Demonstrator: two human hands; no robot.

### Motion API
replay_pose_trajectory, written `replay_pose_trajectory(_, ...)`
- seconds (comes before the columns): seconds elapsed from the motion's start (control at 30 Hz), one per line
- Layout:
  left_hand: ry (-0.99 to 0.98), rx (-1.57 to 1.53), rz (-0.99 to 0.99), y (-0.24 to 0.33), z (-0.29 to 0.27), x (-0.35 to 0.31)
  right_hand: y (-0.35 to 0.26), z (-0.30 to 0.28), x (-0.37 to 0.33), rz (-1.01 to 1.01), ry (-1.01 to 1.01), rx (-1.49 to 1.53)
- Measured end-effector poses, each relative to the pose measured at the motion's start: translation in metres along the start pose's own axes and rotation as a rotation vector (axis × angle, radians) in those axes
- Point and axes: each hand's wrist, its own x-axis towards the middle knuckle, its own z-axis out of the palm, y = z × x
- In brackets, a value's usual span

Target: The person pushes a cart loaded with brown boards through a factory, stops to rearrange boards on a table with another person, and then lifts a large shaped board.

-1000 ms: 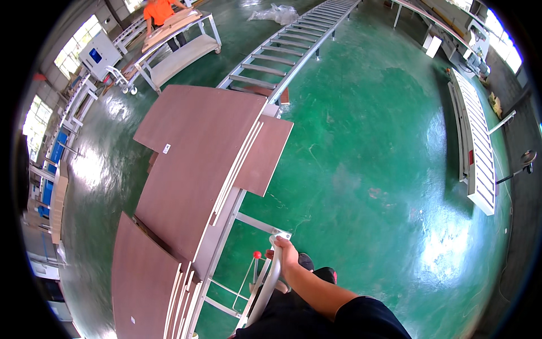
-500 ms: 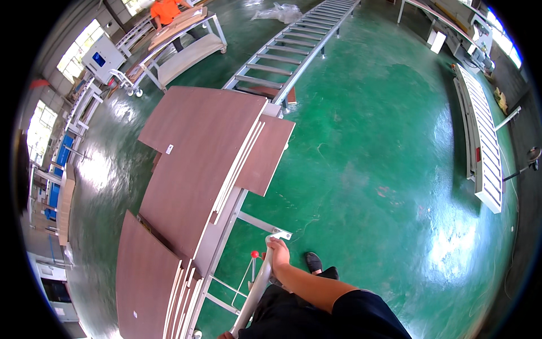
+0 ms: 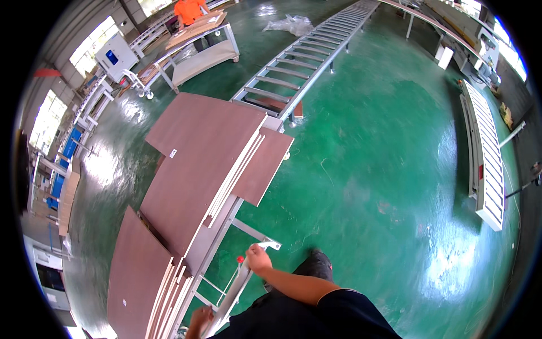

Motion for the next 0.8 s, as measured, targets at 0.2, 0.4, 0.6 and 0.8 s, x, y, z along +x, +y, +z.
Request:
replay_pose_trajectory(0.2, 0.013, -0.335, -0.251, 0.194, -0.054, 0.127, -0.026, -0.055, 0.013, -0.372, -0.528, -0.379)
replay_pose_trajectory(0.4, -0.124, 0.112, -0.585, 0.225, -0.035, 0.15, -0.07, -0.21, 0.079, -0.421, -0.72, -0.6)
replay_pose_trajectory(0.6, -0.565, 0.345, -0.75, 0.217, -0.036, 0.205, -0.142, -0.327, 0.204, -0.077, -0.179, -0.113)
replay_pose_trajectory(0.8, -0.234, 0.131, -0.642, 0.24, -0.03, 0.341, -0.151, -0.436, 0.281, 0.03, 0.025, -0.296)
